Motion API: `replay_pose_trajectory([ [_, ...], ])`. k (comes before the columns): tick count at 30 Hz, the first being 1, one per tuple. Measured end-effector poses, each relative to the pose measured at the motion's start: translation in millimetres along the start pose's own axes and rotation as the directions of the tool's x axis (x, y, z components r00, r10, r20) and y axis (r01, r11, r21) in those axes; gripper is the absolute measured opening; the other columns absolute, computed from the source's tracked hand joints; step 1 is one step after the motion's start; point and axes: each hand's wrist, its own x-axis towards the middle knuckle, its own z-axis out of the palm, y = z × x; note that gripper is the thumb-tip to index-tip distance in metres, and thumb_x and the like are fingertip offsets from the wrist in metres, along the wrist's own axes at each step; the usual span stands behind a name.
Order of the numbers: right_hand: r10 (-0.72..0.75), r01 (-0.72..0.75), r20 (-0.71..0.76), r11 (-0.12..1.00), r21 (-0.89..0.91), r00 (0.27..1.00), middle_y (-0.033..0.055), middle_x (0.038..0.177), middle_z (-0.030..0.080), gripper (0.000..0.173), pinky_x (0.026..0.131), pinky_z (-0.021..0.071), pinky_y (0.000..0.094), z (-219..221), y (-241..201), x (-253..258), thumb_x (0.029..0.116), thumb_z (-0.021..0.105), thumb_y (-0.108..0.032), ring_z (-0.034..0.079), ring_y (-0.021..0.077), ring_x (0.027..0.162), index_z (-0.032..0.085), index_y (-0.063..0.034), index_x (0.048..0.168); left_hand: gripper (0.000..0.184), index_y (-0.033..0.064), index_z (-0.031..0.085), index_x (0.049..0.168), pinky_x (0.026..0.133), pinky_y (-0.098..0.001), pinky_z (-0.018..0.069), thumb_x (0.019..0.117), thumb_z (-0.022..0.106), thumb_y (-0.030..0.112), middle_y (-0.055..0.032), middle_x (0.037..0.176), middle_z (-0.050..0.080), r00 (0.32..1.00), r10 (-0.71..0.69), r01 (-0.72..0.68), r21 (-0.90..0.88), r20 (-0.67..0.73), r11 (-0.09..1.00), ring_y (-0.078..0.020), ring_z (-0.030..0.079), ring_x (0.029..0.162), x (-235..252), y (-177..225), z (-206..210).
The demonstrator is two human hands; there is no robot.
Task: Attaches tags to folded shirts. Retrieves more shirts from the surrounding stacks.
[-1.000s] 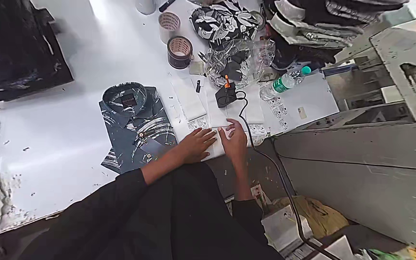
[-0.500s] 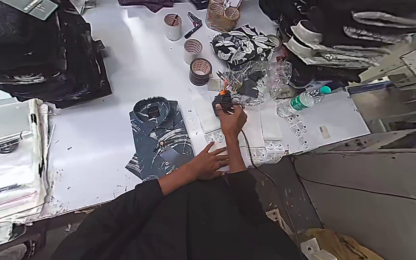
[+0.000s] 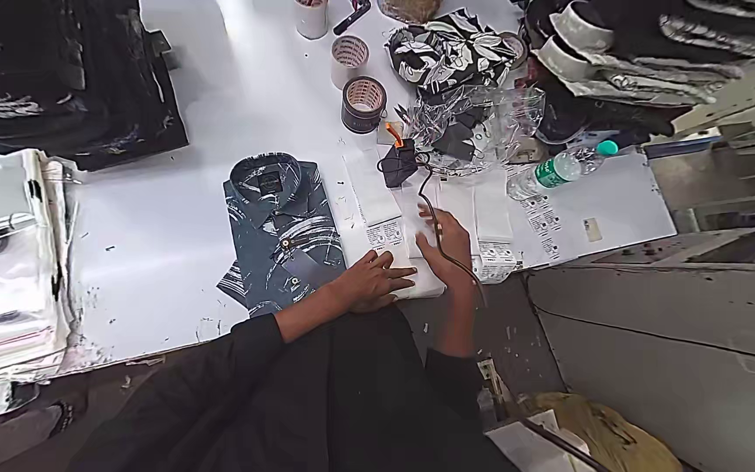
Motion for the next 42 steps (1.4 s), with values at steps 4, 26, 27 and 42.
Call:
replay_pose_trajectory([
  [4, 0.001, 0.016, 0.086, 0.981, -0.192, 0.996, 0.0013, 0.141, 0.06, 0.057, 0.091, 0.0483, 0.055, -5.3, 36.8, -56.2, 0.0772, 0.068, -0.021, 0.056, 0.0323, 0.124, 0.066, -0.0264, 0.134, 0.042, 0.0266, 0.059, 0.144, 0.093, -0.0496, 0.0416, 0.1061, 0.046, 0.037, 0.0083, 0.157, 0.048, 0.996, 0.052, -0.053, 0.002, 0.074, 0.999, -0.0297, 0.054, 0.121, 7.2, 2.9, -1.2],
  [26, 0.067, -0.138, -0.293, 0.963, -0.232, 0.954, 0.0126, 0.149, 0.054, 0.041, 0.103, 0.0472, 0.0498, 54.0, 5.2, -13.8, 0.1018, 0.054, -0.025, 0.058, 0.0344, 0.122, 0.065, -0.0177, 0.14, 0.025, 0.0116, 0.072, 0.116, 0.119, -0.0501, 0.0348, 0.1002, 0.053, 0.01, -0.0095, 0.139, 0.064, 0.95, 0.31, -0.308, 0.047, -0.03, 0.95, -0.0278, 0.051, 0.14, 9.5, 1.0, -3.7],
  [27, 0.073, -0.151, -0.29, 0.954, -0.257, 0.954, 0.0134, 0.144, 0.059, 0.039, 0.099, 0.0487, 0.0494, 52.7, 5.0, -27.0, 0.1013, 0.053, -0.025, 0.061, 0.0343, 0.116, 0.068, -0.0169, 0.137, 0.023, 0.0109, 0.072, 0.114, 0.118, -0.05, 0.0369, 0.098, 0.055, 0.007, -0.0088, 0.134, 0.066, 0.945, 0.326, -0.325, 0.038, -0.033, 0.945, -0.0276, 0.054, 0.136, 9.8, 0.3, -3.9],
  [42, -0.034, -0.007, -0.215, 0.982, -0.189, 0.976, 0.0054, 0.143, 0.058, 0.034, 0.099, 0.0452, 0.054, 56.4, 21.0, 29.0, 0.1054, 0.053, -0.038, 0.052, 0.0307, 0.13, 0.069, -0.0291, 0.134, 0.021, 0.0062, 0.071, 0.114, 0.121, -0.0488, 0.0338, 0.0993, 0.056, 0.009, -0.0125, 0.147, 0.058, 0.947, 0.309, -0.313, 0.028, 0.089, 0.949, -0.0295, 0.047, 0.144, 11.5, 2.0, -3.2],
])
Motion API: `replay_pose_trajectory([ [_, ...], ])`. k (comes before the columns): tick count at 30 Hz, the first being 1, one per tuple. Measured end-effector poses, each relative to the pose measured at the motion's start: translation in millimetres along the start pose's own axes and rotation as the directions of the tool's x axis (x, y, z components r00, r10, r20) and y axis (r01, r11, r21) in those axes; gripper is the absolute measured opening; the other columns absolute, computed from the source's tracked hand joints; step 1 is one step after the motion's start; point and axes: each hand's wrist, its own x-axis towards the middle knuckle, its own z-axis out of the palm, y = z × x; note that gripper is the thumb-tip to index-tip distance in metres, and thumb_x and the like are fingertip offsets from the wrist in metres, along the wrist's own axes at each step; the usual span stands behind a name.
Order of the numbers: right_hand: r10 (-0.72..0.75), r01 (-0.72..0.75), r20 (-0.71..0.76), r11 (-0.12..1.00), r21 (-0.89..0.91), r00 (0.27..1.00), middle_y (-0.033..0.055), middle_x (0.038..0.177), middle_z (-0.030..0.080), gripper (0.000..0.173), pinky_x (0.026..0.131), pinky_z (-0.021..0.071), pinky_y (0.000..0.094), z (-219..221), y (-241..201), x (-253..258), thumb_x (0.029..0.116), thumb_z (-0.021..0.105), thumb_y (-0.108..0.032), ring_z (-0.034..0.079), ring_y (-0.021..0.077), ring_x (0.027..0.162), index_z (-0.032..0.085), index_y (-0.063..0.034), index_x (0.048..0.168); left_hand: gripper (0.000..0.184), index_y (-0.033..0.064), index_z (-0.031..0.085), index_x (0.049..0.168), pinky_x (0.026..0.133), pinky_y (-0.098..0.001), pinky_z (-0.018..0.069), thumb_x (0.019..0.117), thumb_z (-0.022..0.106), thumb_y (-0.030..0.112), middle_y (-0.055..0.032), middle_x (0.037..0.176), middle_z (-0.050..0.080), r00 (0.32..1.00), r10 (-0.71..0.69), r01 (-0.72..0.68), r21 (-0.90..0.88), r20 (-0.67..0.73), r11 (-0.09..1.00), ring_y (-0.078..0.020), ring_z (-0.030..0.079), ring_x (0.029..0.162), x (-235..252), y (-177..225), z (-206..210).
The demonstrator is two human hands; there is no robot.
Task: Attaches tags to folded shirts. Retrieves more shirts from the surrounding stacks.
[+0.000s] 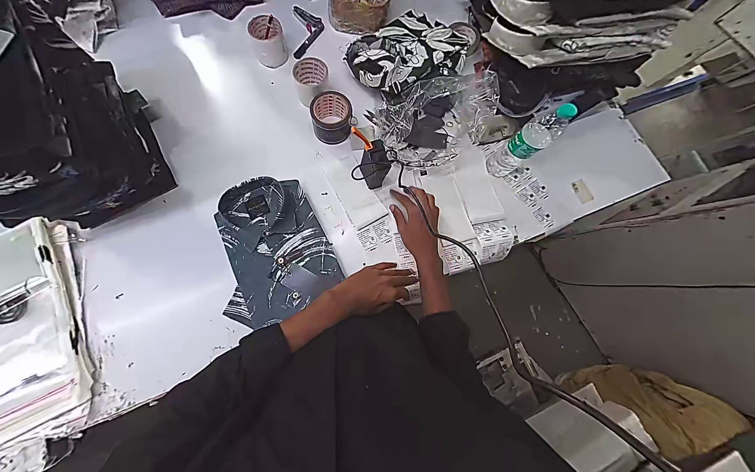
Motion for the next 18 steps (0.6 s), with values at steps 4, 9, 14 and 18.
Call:
replay_pose_trajectory([
  [4, 0.056, -0.019, -0.149, 0.971, 0.236, 0.987, 0.0049, 0.136, 0.064, 0.031, 0.106, 0.0505, 0.0428, -36.2, -0.1, -14.2, 0.1072, 0.051, -0.027, 0.06, 0.0205, 0.126, 0.071, -0.0161, 0.128, 0.021, 0.0095, 0.072, 0.115, 0.119, -0.0479, 0.0361, 0.1005, 0.056, 0.011, -0.0079, 0.144, 0.061, 0.995, -0.012, 0.015, 0.03, -0.101, 0.999, -0.0292, 0.048, 0.142, -1.9, 1.1, -0.3],
  [9, 0.374, -0.324, -0.325, 0.925, 0.197, 0.869, 0.0099, 0.081, 0.07, 0.025, 0.067, 0.0581, 0.0414, -71.1, 26.3, -114.7, 0.0962, 0.059, -0.021, 0.069, 0.0193, 0.072, 0.069, 0.0015, 0.103, 0.023, 0.0168, 0.07, 0.115, 0.106, -0.0456, 0.0466, 0.1027, 0.051, 0.023, 0.0007, 0.13, 0.068, 0.939, -0.224, 0.233, 0.003, -0.261, 0.973, -0.0232, 0.057, 0.13, -6.6, 0.3, -0.3],
  [14, 0.392, -0.55, 0.387, 0.636, 0.542, 0.835, 0.0194, 0.134, 0.061, 0.061, 0.099, 0.0562, 0.0415, -35.1, 70.5, -210.4, 0.0936, 0.072, -0.034, 0.063, 0.0254, 0.121, 0.054, 0.0033, 0.138, 0.026, 0.0208, 0.071, 0.117, 0.099, -0.0399, 0.0478, 0.1042, 0.049, 0.024, 0.0048, 0.126, 0.069, 0.873, -0.327, 0.34, -0.028, -0.362, 0.94, -0.0175, 0.058, 0.125, -3.9, 3.5, 1.9],
  [18, 0.268, -0.383, 0.283, 0.486, 0.786, 0.921, 0.0081, 0.097, 0.077, 0.022, 0.083, 0.063, 0.0341, -48.6, 44.1, -206.2, 0.0901, 0.077, -0.013, 0.074, 0.0151, 0.09, 0.073, 0.0018, 0.106, 0.027, 0.0219, 0.071, 0.123, 0.102, -0.0365, 0.0485, 0.1052, 0.052, 0.025, 0.0054, 0.13, 0.068, 0.865, -0.255, 0.247, -0.076, -0.431, 0.966, -0.0154, 0.057, 0.127, 0.7, 11.9, -6.2],
])
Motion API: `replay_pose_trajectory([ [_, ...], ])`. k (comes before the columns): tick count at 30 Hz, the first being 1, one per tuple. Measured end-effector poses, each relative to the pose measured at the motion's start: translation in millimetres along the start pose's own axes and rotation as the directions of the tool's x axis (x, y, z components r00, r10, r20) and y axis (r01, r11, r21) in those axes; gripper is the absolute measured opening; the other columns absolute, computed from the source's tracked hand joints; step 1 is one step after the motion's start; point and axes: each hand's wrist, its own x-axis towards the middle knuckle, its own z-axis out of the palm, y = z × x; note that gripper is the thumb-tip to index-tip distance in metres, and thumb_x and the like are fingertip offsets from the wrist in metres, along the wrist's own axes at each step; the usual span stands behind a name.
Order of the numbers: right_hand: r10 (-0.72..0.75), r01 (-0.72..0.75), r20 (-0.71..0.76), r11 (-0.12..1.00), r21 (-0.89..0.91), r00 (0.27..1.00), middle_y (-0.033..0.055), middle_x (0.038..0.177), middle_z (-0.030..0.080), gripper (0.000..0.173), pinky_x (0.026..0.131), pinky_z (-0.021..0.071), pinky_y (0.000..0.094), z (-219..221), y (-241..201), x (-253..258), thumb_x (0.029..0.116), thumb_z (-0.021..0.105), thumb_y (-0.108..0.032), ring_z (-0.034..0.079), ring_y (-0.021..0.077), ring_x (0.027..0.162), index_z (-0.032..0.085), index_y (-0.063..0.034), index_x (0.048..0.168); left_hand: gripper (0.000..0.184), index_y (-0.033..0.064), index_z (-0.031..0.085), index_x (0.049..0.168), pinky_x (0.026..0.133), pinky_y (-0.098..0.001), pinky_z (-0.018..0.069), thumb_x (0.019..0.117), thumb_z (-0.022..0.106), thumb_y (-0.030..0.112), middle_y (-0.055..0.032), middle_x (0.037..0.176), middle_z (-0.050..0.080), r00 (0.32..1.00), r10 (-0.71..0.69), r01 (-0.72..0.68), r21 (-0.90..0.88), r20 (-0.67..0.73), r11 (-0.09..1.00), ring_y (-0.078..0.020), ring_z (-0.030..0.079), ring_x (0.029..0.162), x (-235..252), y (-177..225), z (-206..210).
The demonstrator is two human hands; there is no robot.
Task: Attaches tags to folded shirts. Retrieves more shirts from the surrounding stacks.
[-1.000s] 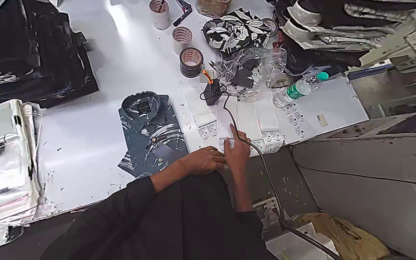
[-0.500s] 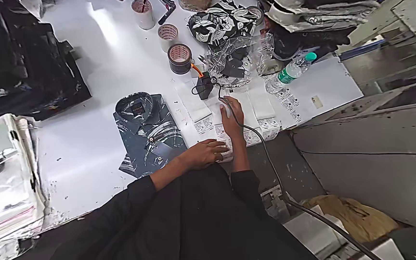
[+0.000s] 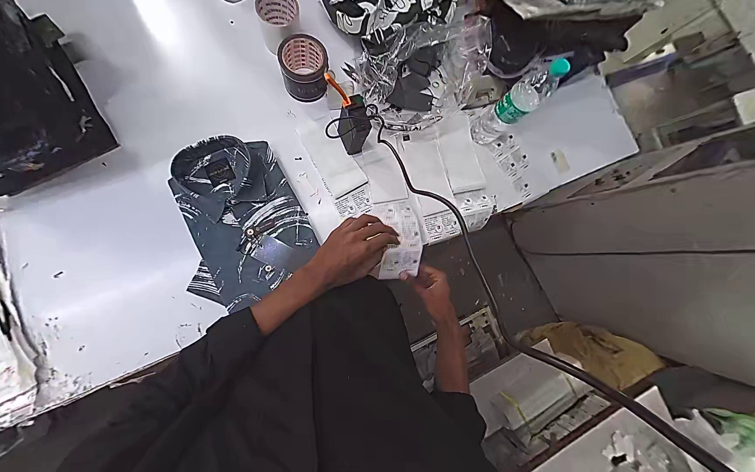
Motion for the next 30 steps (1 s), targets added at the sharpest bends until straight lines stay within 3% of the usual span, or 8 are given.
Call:
replay_pose_trajectory([
  [3, -0.228, 0.226, -0.138, 0.974, -0.029, 0.964, 0.003, 0.09, 0.076, 0.016, 0.077, 0.0634, 0.0304, 13.6, -53.9, 9.8, 0.0953, 0.069, -0.011, 0.074, 0.0108, 0.082, 0.068, 0.0015, 0.105, 0.035, 0.0206, 0.068, 0.133, 0.111, -0.0391, 0.0436, 0.1049, 0.054, 0.036, 0.0028, 0.141, 0.064, 0.994, 0.108, -0.11, -0.113, -0.028, 0.987, -0.0169, 0.052, 0.136, 9.5, 15.3, -5.9],
  [6, -0.395, 0.403, -0.172, 0.915, 0.011, 0.902, 0.0018, 0.091, 0.077, 0.015, 0.077, 0.0641, 0.0287, 31.7, -84.3, 29.8, 0.095, 0.071, -0.01, 0.074, 0.0087, 0.081, 0.07, 0.0015, 0.105, 0.049, 0.0196, 0.061, 0.142, 0.114, -0.0433, 0.0395, 0.1057, 0.046, 0.049, 0.0034, 0.143, 0.061, 1.0, -0.007, 0.004, -0.138, -0.024, 0.99, -0.0144, 0.051, 0.137, 20.0, 22.6, -8.1],
  [11, -0.403, 0.403, -0.065, 0.915, -0.003, 0.913, 0.0045, 0.096, 0.076, 0.016, 0.085, 0.0628, 0.0295, 47.0, -104.7, 45.6, 0.0949, 0.07, -0.007, 0.073, 0.0096, 0.089, 0.07, 0.0028, 0.108, 0.05, 0.0155, 0.07, 0.13, 0.106, -0.048, 0.0459, 0.1064, 0.044, 0.051, -0.0002, 0.123, 0.071, 0.98, -0.176, 0.132, -0.351, -0.094, 0.927, -0.014, 0.062, 0.122, 20.4, 19.7, -19.3],
  [16, -0.293, 0.312, 0.13, 0.937, -0.159, 0.947, 0.0109, 0.11, 0.075, 0.036, 0.094, 0.0612, 0.0317, 45.0, -112.2, 54.8, 0.092, 0.072, -0.005, 0.073, 0.0139, 0.102, 0.063, 0.0067, 0.125, 0.036, 0.0221, 0.074, 0.125, 0.094, -0.0421, 0.0535, 0.1, 0.063, 0.045, 0.0036, 0.108, 0.077, 0.942, -0.242, 0.191, -0.222, -0.234, 0.956, -0.0094, 0.07, 0.1, 20.1, 17.0, -23.0],
  [22, -0.221, 0.288, 0.246, 0.916, -0.279, 0.944, 0.0047, 0.095, 0.077, 0.026, 0.079, 0.0637, 0.0301, 35.9, -128.0, 64.0, 0.0925, 0.077, -0.02, 0.074, 0.0116, 0.085, 0.072, -0.0026, 0.112, 0.035, 0.0178, 0.078, 0.113, 0.098, -0.0412, 0.051, 0.1075, 0.051, 0.039, 0.0027, 0.104, 0.077, 0.934, -0.284, 0.226, -0.259, -0.217, 0.939, -0.0103, 0.07, 0.102, 14.9, 9.6, -23.7],
  [26, -0.123, 0.226, 0.326, 0.926, -0.302, 0.937, 0.0061, 0.101, 0.077, 0.037, 0.08, 0.065, 0.0334, 21.9, -131.8, 66.5, 0.0932, 0.077, -0.023, 0.075, 0.0148, 0.089, 0.068, -0.0028, 0.123, 0.034, 0.0116, 0.078, 0.104, 0.085, -0.0401, 0.057, 0.1073, 0.052, 0.034, -0.002, 0.094, 0.076, 0.893, -0.363, 0.267, -0.338, -0.265, 0.902, -0.0126, 0.071, 0.092, 13.1, 3.2, -25.6],
  [28, -0.022, 0.187, 0.3, 0.825, -0.533, 0.954, 0.0038, 0.1, 0.077, 0.046, 0.078, 0.0643, 0.038, -1.1, -130.3, 70.4, 0.0927, 0.074, -0.032, 0.075, 0.0152, 0.086, 0.064, -0.011, 0.132, 0.034, 0.0087, 0.077, 0.102, 0.08, -0.0393, 0.0582, 0.1071, 0.053, 0.033, -0.0033, 0.088, 0.074, 0.848, -0.437, 0.303, -0.402, -0.3, 0.864, -0.0134, 0.07, 0.084, 10.6, -4.1, -27.5],
  [30, 0.036, 0.08, 0.128, 0.611, -0.788, 0.991, 0.0118, 0.104, 0.075, 0.053, 0.078, 0.0578, 0.0582, -29.2, -123.7, 71.9, 0.0888, 0.075, -0.028, 0.073, 0.0308, 0.09, 0.061, -0.0168, 0.138, 0.035, 0.0069, 0.074, 0.1, 0.073, -0.0374, 0.0582, 0.1082, 0.05, 0.031, -0.004, 0.084, 0.071, 0.79, -0.527, 0.353, -0.469, -0.314, 0.81, -0.0134, 0.068, 0.076, 5.1, -13.0, -32.9],
])
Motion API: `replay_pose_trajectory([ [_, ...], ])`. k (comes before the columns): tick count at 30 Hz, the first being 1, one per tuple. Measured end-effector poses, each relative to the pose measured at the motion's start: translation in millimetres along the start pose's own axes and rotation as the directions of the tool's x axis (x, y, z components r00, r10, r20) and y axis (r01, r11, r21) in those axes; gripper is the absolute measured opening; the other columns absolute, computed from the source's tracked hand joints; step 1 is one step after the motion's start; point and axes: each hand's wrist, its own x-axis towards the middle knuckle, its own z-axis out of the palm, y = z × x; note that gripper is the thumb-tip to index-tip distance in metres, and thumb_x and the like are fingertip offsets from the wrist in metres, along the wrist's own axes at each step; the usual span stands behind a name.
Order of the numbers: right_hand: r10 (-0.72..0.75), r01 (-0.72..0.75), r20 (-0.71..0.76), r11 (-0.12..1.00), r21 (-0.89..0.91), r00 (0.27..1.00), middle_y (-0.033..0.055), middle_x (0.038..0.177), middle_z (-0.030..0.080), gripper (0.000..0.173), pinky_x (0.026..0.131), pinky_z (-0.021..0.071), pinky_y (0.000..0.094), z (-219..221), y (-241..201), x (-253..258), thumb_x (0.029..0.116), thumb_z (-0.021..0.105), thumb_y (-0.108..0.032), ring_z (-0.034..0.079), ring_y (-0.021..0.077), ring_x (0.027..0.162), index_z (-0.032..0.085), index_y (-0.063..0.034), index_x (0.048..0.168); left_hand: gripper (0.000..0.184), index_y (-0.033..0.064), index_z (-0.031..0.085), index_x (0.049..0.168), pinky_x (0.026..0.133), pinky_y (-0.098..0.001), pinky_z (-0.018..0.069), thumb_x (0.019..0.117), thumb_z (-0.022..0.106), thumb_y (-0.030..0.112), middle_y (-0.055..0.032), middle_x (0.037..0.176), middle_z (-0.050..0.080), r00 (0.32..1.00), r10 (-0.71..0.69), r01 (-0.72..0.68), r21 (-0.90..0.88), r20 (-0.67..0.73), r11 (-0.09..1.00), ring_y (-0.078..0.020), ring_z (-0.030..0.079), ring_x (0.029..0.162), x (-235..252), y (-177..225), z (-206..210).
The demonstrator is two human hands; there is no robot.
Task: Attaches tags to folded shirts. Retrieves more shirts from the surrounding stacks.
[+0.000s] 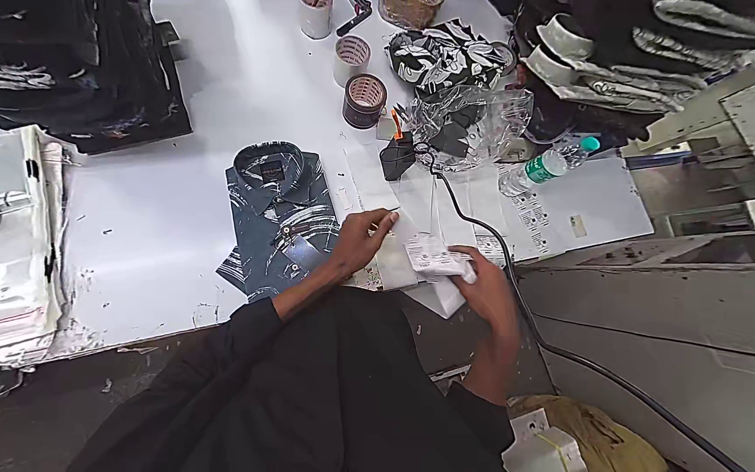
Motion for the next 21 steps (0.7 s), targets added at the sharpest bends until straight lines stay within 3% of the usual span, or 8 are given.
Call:
replay_pose_trajectory([
  [3, 0.117, -0.138, -0.114, 0.972, -0.19, 0.987, 0.0217, 0.131, 0.061, 0.071, 0.088, 0.0451, 0.0721, -15.9, 17.3, -10.6, 0.0827, 0.077, -0.021, 0.06, 0.0467, 0.115, 0.051, -0.015, 0.148, 0.032, 0.0113, 0.075, 0.104, 0.074, -0.0353, 0.059, 0.1072, 0.052, 0.034, 0.0002, 0.087, 0.072, 0.997, 0.015, -0.004, 0.141, -0.078, 0.99, -0.0107, 0.069, 0.079, -5.5, -7.7, -19.0],
  [5, -0.04, 0.013, -0.257, 0.994, -0.107, 0.966, 0.0169, 0.131, 0.063, 0.054, 0.091, 0.0532, 0.0532, -21.2, 1.1, -15.3, 0.0874, 0.071, -0.027, 0.063, 0.0321, 0.114, 0.06, -0.0093, 0.137, 0.026, 0.0149, 0.077, 0.102, 0.076, -0.0364, 0.0566, 0.1035, 0.059, 0.034, 0.002, 0.089, 0.073, 0.977, 0.183, -0.123, 0.411, -0.11, 0.903, -0.0124, 0.068, 0.083, -15.6, -3.6, -34.7],
  [8, -0.186, 0.312, -0.366, 0.893, 0.326, 0.912, 0.0005, 0.089, 0.073, 0.028, 0.069, 0.0582, 0.0237, 10.5, -49.3, -2.7, 0.1038, 0.058, -0.029, 0.069, 0.006, 0.079, 0.072, -0.0057, 0.096, 0.019, 0.0162, 0.077, 0.091, 0.069, -0.0357, 0.0526, 0.0944, 0.073, 0.034, 0.0008, 0.083, 0.073, 0.867, 0.49, -0.315, 0.655, -0.096, 0.687, -0.017, 0.067, 0.079, -32.3, 9.6, -55.9],
  [11, -0.21, 0.153, -0.003, 0.706, 0.691, 0.978, -0.0006, 0.085, 0.075, 0.054, 0.075, 0.0586, 0.0282, 65.3, -99.6, 12.7, 0.1117, 0.029, -0.03, 0.07, 0.0073, 0.08, 0.073, -0.0034, 0.092, 0.016, 0.0117, 0.075, 0.09, 0.062, -0.0331, 0.0526, 0.0956, 0.073, 0.027, -0.0035, 0.079, 0.073, 0.728, 0.685, -0.516, 0.686, 0.035, 0.513, -0.0187, 0.066, 0.07, -53.0, 12.0, -64.0],
  [13, -0.263, 0.043, 0.174, 0.654, 0.756, 0.949, 0.002, 0.092, 0.074, 0.041, 0.086, 0.0584, 0.0301, 89.0, -122.6, 24.8, 0.1102, 0.041, -0.027, 0.07, 0.0084, 0.091, 0.073, -0.0032, 0.097, 0.016, 0.0102, 0.072, 0.097, 0.056, -0.033, 0.0454, 0.0996, 0.069, 0.025, -0.0065, 0.081, 0.071, 0.702, 0.7, -0.588, 0.661, 0.131, 0.466, -0.0209, 0.061, 0.065, -67.7, 11.5, -69.5],
  [15, -0.276, 0.116, 0.089, 0.644, 0.757, 0.957, 0.0043, 0.093, 0.075, 0.021, 0.084, 0.0604, 0.0297, 99.6, -137.2, 35.2, 0.1023, 0.062, -0.019, 0.071, 0.0103, 0.089, 0.076, -0.0033, 0.1, 0.022, 0.0115, 0.073, 0.102, 0.059, -0.0339, 0.0487, 0.1011, 0.066, 0.033, -0.0065, 0.087, 0.073, 0.799, 0.589, -0.504, 0.666, 0.118, 0.55, -0.0209, 0.064, 0.069, -85.1, 9.0, -78.7],
  [18, -0.226, 0.252, -0.132, 0.662, 0.706, 0.965, 0.0014, 0.092, 0.072, 0.016, 0.077, 0.0592, 0.0274, 93.7, -143.3, 47.9, 0.102, 0.063, -0.018, 0.069, 0.0088, 0.084, 0.072, -0.0056, 0.106, 0.044, 0.0149, 0.074, 0.114, 0.066, -0.0383, 0.0583, 0.0926, 0.071, 0.054, -0.0043, 0.098, 0.073, 0.978, 0.184, -0.08, 0.647, -0.094, 0.758, -0.0172, 0.069, 0.078, -106.4, 0.3, -102.2],
  [21, -0.227, 0.203, -0.024, 0.813, 0.546, 0.974, 0.0054, 0.104, 0.072, 0.039, 0.077, 0.0634, 0.0367, 91.8, -134.0, 58.1, 0.1031, 0.06, -0.033, 0.073, 0.0159, 0.088, 0.058, -0.0121, 0.136, 0.066, 0.0231, 0.061, 0.139, 0.073, -0.0514, 0.0583, 0.0837, 0.078, 0.055, -0.0086, 0.12, 0.064, 0.954, -0.264, 0.295, 0.614, -0.142, 0.733, -0.0257, 0.067, 0.089, -117.4, -15.8, -130.1],
])
